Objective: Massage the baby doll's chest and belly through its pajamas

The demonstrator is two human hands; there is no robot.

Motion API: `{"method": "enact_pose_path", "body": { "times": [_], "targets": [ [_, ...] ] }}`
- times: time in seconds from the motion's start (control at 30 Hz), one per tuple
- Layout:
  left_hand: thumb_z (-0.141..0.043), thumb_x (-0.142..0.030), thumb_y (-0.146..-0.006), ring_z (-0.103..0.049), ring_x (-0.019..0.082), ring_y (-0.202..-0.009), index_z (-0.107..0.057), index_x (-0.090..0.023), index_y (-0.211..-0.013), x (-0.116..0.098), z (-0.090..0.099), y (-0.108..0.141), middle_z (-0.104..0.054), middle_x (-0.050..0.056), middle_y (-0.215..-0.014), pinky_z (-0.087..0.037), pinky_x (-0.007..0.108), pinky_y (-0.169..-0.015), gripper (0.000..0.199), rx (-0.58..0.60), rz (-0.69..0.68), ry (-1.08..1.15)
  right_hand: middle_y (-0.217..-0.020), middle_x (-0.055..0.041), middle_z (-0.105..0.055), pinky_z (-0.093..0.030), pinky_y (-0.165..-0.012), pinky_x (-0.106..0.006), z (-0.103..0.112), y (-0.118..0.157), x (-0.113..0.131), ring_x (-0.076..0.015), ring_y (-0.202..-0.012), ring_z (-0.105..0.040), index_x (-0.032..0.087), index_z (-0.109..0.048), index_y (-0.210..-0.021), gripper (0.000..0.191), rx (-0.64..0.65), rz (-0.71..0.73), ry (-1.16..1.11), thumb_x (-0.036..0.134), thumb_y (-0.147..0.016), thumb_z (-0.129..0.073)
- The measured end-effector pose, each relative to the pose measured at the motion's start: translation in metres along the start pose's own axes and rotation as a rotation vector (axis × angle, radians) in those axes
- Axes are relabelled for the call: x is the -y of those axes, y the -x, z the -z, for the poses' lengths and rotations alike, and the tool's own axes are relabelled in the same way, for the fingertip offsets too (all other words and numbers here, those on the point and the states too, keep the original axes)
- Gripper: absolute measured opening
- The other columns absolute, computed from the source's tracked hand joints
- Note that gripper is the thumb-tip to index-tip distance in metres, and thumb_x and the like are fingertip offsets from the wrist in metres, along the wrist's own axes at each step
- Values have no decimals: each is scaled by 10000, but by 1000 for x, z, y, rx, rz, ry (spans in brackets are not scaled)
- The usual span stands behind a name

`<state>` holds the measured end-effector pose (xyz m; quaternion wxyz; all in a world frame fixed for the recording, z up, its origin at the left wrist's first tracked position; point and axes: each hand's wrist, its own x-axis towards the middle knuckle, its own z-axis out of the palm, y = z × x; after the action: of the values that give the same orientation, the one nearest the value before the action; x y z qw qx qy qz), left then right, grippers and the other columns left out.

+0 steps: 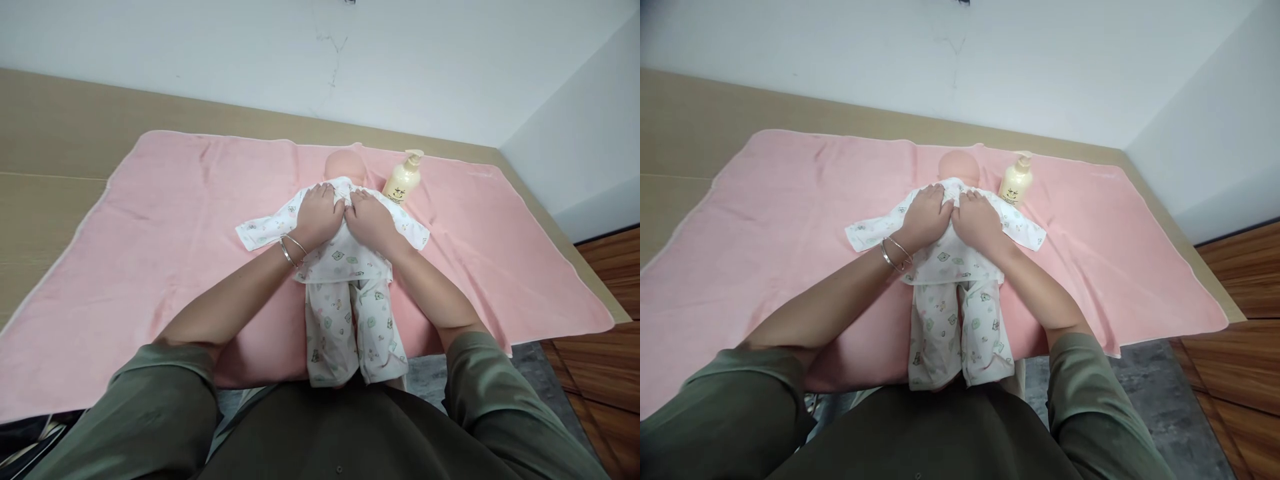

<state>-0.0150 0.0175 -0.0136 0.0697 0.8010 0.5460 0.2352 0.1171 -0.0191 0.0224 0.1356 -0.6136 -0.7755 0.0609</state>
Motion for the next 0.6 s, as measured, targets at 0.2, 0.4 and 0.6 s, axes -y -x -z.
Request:
{"method": "enact_pose_path", "body": {
  "times": [0.2, 0.4, 0.6],
  "targets": [
    [-375, -302, -981, -497, 365, -1400, -551, 14, -1365, -1, -13, 5, -576, 251, -1446, -342, 519, -1213, 528, -87, -6, 7, -1587, -246, -419, -251, -1274, -450, -6, -21, -20, -321, -1516, -363, -50, -428, -1474, 611, 17, -98, -70, 333, -1003, -363],
    [-381, -312, -974, -513, 360, -1388, -563, -26, -1360, 1, -16, 4, -600, 226, -1431, -355, 533, -1202, 513, -133, -17, 18, -1576, -225, -447, -270, -1262, -477, -8, -21, -20, -312, -1506, -382, -7, -488, -1432, 569, 2, -88, -100, 333, -992, -369],
    [-371, -298, -980, -490, 378, -1403, -542, 35, -1369, -3, -10, 5, -566, 270, -1449, -335, 533, -1214, 540, -77, -6, 15, -1586, -240, -424, -249, -1270, -450, -8, -20, -20, -314, -1514, -364, -35, -460, -1452, 593, 12, -89, -86, 341, -1003, -363]
  ]
}}
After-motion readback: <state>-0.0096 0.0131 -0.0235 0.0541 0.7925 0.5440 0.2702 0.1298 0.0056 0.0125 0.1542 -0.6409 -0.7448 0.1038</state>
